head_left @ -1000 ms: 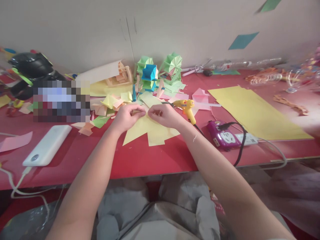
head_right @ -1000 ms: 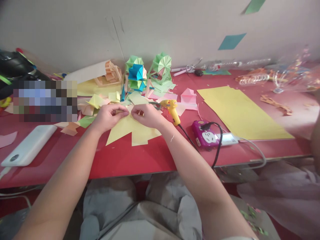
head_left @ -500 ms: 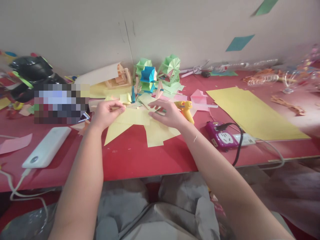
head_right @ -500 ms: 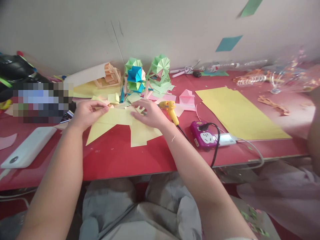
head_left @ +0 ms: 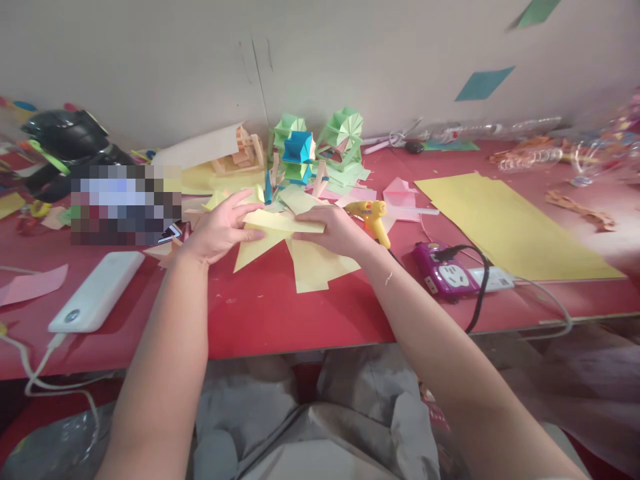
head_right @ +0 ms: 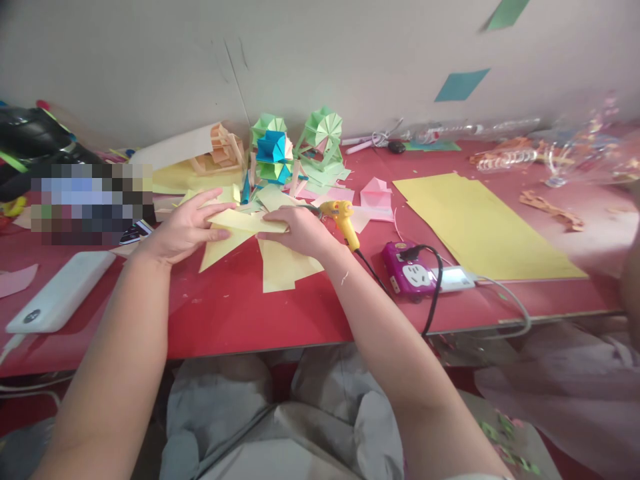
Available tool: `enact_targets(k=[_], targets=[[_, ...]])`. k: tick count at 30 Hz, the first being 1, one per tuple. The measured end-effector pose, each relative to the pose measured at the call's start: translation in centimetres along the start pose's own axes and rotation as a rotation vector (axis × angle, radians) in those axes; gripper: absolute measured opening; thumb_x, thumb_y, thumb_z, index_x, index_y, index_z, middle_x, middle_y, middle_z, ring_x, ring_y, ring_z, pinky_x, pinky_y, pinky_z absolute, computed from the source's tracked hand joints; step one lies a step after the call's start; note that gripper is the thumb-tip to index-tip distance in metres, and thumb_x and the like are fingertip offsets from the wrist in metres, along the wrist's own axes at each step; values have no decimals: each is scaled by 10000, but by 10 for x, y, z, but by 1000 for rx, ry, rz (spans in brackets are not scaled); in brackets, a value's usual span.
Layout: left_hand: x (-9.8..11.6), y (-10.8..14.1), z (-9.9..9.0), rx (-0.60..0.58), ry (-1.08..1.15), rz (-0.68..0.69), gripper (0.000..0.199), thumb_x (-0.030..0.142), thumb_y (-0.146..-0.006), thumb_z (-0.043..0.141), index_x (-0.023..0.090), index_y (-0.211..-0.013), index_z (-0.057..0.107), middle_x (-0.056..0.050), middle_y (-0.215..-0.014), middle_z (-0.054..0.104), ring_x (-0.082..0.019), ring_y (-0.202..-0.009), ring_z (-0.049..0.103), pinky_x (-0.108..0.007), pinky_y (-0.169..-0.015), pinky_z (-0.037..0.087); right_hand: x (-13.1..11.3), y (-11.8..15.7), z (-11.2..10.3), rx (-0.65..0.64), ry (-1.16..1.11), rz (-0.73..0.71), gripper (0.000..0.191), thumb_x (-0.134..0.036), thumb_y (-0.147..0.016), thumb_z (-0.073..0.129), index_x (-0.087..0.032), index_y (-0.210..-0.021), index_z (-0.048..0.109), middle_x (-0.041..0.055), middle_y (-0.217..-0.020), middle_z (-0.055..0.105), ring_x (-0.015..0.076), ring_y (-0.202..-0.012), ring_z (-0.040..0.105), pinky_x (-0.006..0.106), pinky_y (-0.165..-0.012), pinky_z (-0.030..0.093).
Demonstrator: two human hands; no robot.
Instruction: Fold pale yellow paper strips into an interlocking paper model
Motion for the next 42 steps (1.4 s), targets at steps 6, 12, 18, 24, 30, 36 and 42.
enact_targets(k=[6, 12, 18, 24, 30, 36, 42], targets=[[-14, -7, -5, 44, -97, -63, 1053, 162, -532, 837, 134, -1496, 413, -244, -1624, 350, -335, -1558, 261, -499, -1233, 280, 10, 2, -3, 2, -20, 169, 399, -448, -991, 524, -179, -708, 604, 5, -656, 557, 142, -641, 506, 298, -631, 392], [-17, -7, 10, -12, -257, -111, 690, 131, -701, 613, 142, -1389, 560, -180, -1518, 533, -354, -1478, 421, -488, -1111, 472, 21, 3, -3, 37, -447, 339, 327, -111, -818, 644, -187, -1134, 610, 33, -920, 685, 136, -768, 629, 271, -683, 504], [-14, -8, 42, -151, -500, 46, 525, 152, -764, 574, 195, -1276, 684, -84, -1426, 637, -294, -1347, 575, -457, -1150, 458, 24, 8, 14, -96, -434, 476, 328, -179, -846, 699, -191, -1164, 618, -65, -662, 504, 82, -539, 456, 231, -499, 365], [3, -4, 58, -49, -840, 292, 492, 240, -837, 613, 219, -1326, 657, -79, -1411, 611, -290, -1297, 572, -460, -1126, 454, 36, 7, 13, 25, -286, 533, 87, -182, -879, 623, -182, -966, 628, -83, -575, 397, 88, -508, 378, 247, -501, 287], [-11, -5, 74, -167, -1060, 215, 470, 241, -895, 490, 251, -1318, 696, -94, -1155, 626, -260, -1005, 662, -378, -841, 537, 41, 5, 9, 56, -35, 474, 59, -179, -854, 583, -175, -901, 619, -50, -616, 463, 120, -562, 417, 267, -553, 323], [-15, -5, 77, -200, -1116, 149, 532, 236, -915, 443, 290, -1411, 627, -91, -1129, 599, -259, -990, 655, -339, -773, 511, 38, 6, 4, -6, 234, 428, 78, -147, -809, 614, -174, -872, 650, 33, -790, 573, 162, -701, 483, 281, -626, 360], [-16, -5, 79, -225, -1233, 110, 567, 267, -933, 411, 335, -1479, 548, -96, -1138, 590, -283, -980, 657, -347, -693, 478, 35, 10, 5, -62, 320, 463, 125, -169, -840, 598, -182, -947, 660, 74, -886, 630, 174, -700, 515, 292, -604, 346]])
Point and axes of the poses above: each hand's wrist, its own y-axis away from the middle knuckle, its own z-axis out of the palm, x = y × z, the point moved 8 cm from there along -y, towards the middle knuckle
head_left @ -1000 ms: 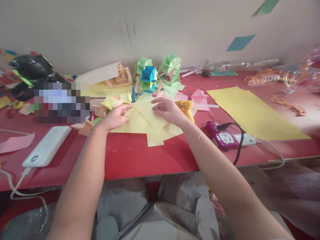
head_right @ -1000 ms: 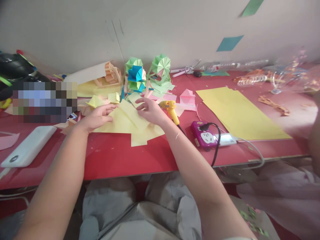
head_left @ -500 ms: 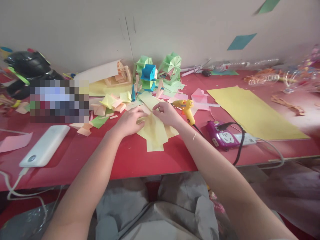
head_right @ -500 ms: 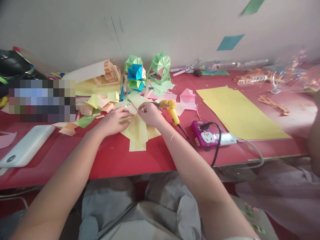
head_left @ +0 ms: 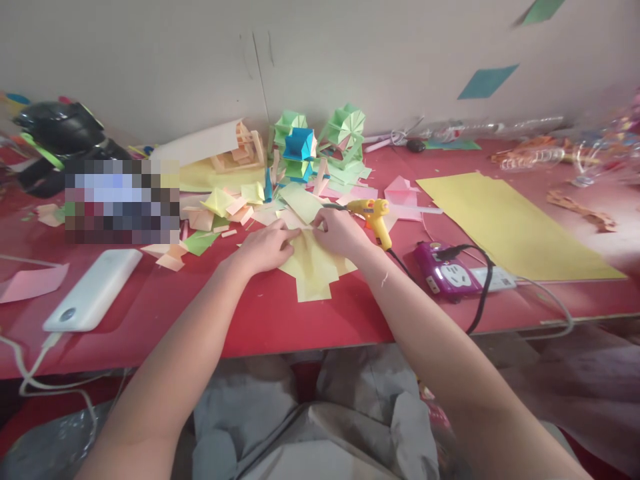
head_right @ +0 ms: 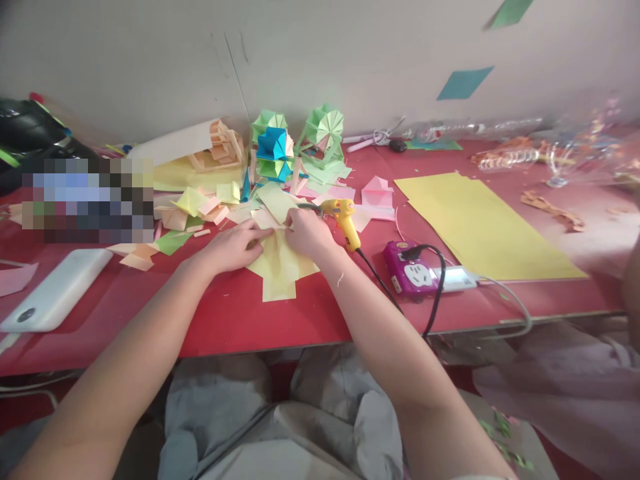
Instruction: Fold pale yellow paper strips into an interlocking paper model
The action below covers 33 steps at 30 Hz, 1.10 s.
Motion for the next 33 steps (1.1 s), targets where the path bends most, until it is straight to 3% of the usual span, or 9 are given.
enact_targets(k=[12, 15, 18, 23, 27, 33], targets=[[6, 2, -1, -3, -64, 7, 564, 254, -947, 383, 325, -1485, 539, -106, -1160, 583, -284, -952, 671, -350, -661, 470, 4, 1, -1, 11, 29, -3, 64, -183, -856, 598, -192, -918, 610, 82, -899, 654, 202, -753, 565, 296, -601, 341], [5, 3, -1, 6, -55, -12, 555, 254, -953, 381, 308, -1480, 547, -108, -1156, 588, -284, -969, 670, -340, -649, 468, 6, 3, -9, 35, -88, 42, 182, -287, -834, 677, -192, -942, 566, 49, -817, 636, 182, -684, 555, 292, -595, 359], [0, 5, -3, 36, -51, -39, 541, 252, -951, 394, 284, -1463, 566, -119, -1171, 597, -298, -1003, 666, -346, -649, 474, 8, 6, -9, -20, -331, 130, 317, -336, -804, 709, -214, -1003, 495, 1, -746, 617, 154, -575, 544, 283, -544, 386], [-13, 5, -12, 165, -8, -81, 526, 188, -936, 409, 232, -1423, 602, -130, -1295, 603, -312, -1133, 632, -370, -715, 509, 2, 4, 2, -46, -506, 111, 255, -181, -786, 612, -247, -961, 439, -75, -594, 522, 124, -491, 456, 261, -501, 360], [-15, 5, -14, 208, 45, -81, 415, 248, -971, 421, 243, -1283, 694, -120, -1215, 645, -306, -1111, 639, -376, -740, 517, 5, -2, 16, -2, -581, 117, 184, -186, -814, 560, -248, -928, 429, -80, -568, 478, 143, -504, 475, 271, -509, 357], [-13, 2, -6, 118, 45, -67, 380, 429, -987, 440, 252, -1163, 727, -130, -1148, 627, -339, -1070, 643, -413, -752, 511, 9, -4, 19, 45, -374, 83, 179, -168, -804, 563, -229, -945, 473, -21, -683, 560, 173, -619, 524, 287, -585, 383]])
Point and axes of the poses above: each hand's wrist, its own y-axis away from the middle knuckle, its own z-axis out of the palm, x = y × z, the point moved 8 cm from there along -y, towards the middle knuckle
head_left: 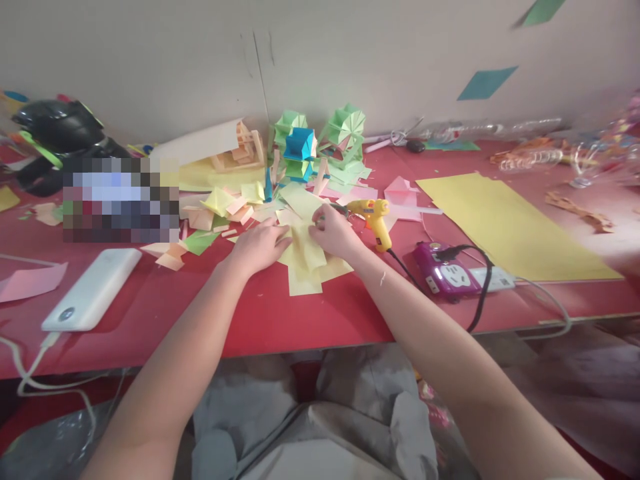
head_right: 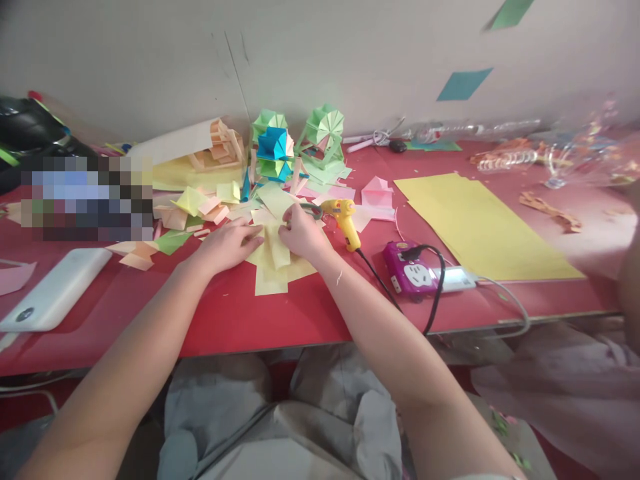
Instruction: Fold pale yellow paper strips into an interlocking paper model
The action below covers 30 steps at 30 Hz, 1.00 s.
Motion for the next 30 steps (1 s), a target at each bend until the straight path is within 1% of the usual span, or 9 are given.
enact_targets(k=[6, 11, 13, 16, 20, 21, 23, 26, 30], targets=[[-2, -2, 2, -42, 35, -11, 394, 411, -989, 428, 218, -1164, 724, -147, -1178, 617, -348, -1112, 632, -419, -785, 506, -2, 1, 0, -58, 234, -29, 155, -157, -836, 574, -200, -974, 518, 41, -792, 609, 191, -697, 537, 286, -601, 348], [-2, -2, 2, -41, 53, -19, 409, 426, -984, 444, 216, -1214, 709, -152, -1212, 626, -347, -1127, 631, -421, -813, 515, -7, 5, -5, -80, 306, -23, 136, -139, -845, 560, -195, -965, 531, 62, -812, 623, 201, -707, 544, 298, -611, 346], [-4, -1, 2, -25, 61, -25, 410, 436, -983, 450, 218, -1212, 710, -147, -1219, 628, -342, -1134, 628, -416, -818, 519, -8, 6, -9, -64, 259, -24, 95, -187, -863, 587, -204, -914, 510, 48, -784, 615, 193, -687, 538, 298, -610, 352], [-7, -1, 1, 1, 51, -41, 417, 443, -982, 455, 222, -1231, 705, -146, -1233, 633, -356, -1154, 619, -435, -823, 525, -11, 6, -13, -45, 99, -37, 231, -285, -850, 673, -223, -832, 451, -1, -693, 572, 161, -615, 512, 284, -590, 359], [-13, 0, -5, 81, 29, -88, 373, 372, -978, 474, 230, -1235, 705, -137, -1346, 618, -345, -1181, 616, -431, -828, 524, -10, 7, -4, -138, -92, 22, 236, -215, -841, 655, -234, -837, 420, -53, -605, 534, 135, -519, 511, 266, -551, 371], [-13, 0, -8, 104, 24, -90, 342, 349, -977, 473, 233, -1180, 724, -129, -1328, 632, -328, -1158, 626, -412, -812, 520, -9, 7, -2, -144, -105, 32, 219, -188, -842, 636, -234, -841, 422, -54, -605, 538, 134, -518, 518, 264, -551, 374], [-11, 1, -10, 107, 16, -88, 306, 350, -977, 467, 235, -1019, 748, -114, -1169, 690, -305, -1075, 650, -376, -745, 497, -9, 6, -1, -112, -83, 21, 197, -154, -838, 617, -231, -836, 436, -47, -630, 550, 135, -553, 531, 262, -568, 378], [-9, 2, -7, 19, 34, -106, 319, 439, -961, 493, 233, -869, 718, -84, -868, 695, -298, -920, 657, -347, -638, 421, -6, 5, 1, -74, -7, 1, 188, -154, -828, 625, -227, -814, 452, -34, -660, 556, 140, -604, 522, 262, -589, 371], [-9, 1, -4, -37, 124, -107, 292, 429, -946, 525, 218, -817, 681, -60, -768, 662, -249, -756, 630, -328, -600, 354, -6, 5, 3, -81, 91, -14, 203, -116, -799, 625, -223, -821, 454, -15, -709, 598, 150, -663, 546, 268, -621, 383]])
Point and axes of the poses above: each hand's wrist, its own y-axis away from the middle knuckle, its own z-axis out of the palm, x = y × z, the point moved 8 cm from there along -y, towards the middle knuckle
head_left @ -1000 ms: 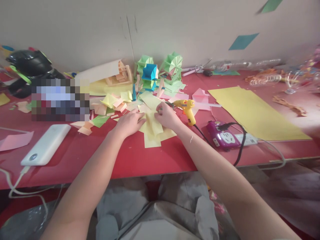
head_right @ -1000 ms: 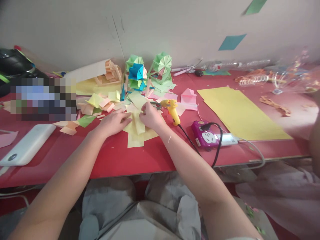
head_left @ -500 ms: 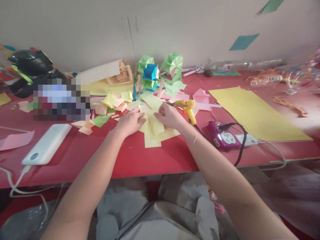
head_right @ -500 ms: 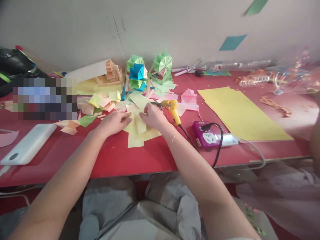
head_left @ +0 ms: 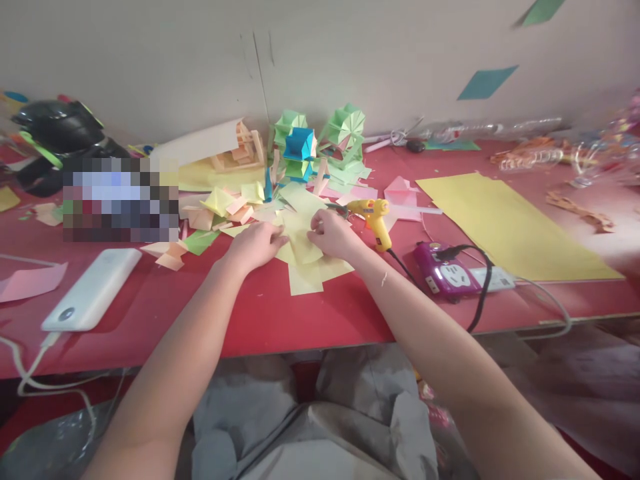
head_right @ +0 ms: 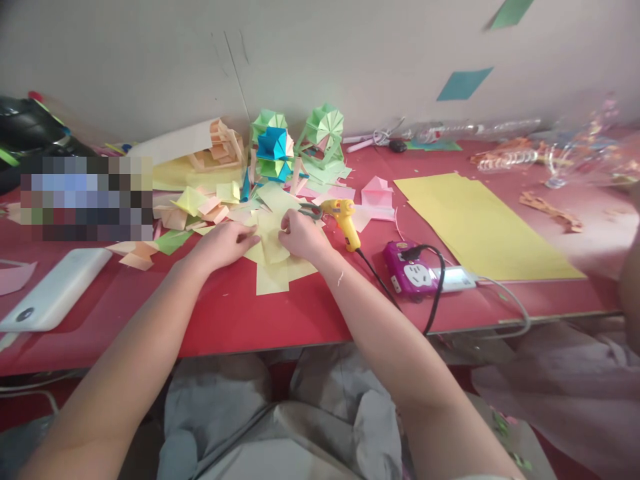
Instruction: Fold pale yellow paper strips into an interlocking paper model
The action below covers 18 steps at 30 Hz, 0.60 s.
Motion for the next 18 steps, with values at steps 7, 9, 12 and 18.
enact_targets(k=[7, 9, 12, 18], targets=[[-3, -2, 2, 1, 81, 1, 284, 384, -934, 539, 208, -733, 637, -32, -677, 592, -213, -664, 572, -320, -589, 327, -3, 1, 0, -36, 49, -13, 219, -88, -769, 629, -222, -820, 464, -24, -667, 594, 136, -600, 531, 265, -588, 356], [-3, -2, 3, 7, 69, 1, 261, 380, -940, 530, 202, -864, 705, -39, -708, 620, -231, -721, 602, -323, -618, 355, -3, 3, -3, -27, -33, 2, 228, -162, -802, 665, -229, -822, 448, -37, -636, 579, 127, -550, 520, 262, -556, 351], [-5, -3, 0, 68, 25, -9, 309, 364, -947, 518, 186, -1098, 721, -66, -814, 679, -269, -876, 638, -336, -691, 402, -1, 5, -2, -71, -201, 63, 331, -288, -792, 754, -241, -837, 429, -53, -588, 571, 132, -490, 540, 262, -506, 371], [-10, -4, -3, 115, -20, 2, 296, 411, -936, 520, 184, -941, 710, -86, -870, 651, -283, -904, 618, -354, -694, 412, 3, 3, 8, -157, -333, 117, 285, -206, -830, 717, -245, -842, 434, -66, -579, 562, 151, -447, 594, 278, -462, 437]])
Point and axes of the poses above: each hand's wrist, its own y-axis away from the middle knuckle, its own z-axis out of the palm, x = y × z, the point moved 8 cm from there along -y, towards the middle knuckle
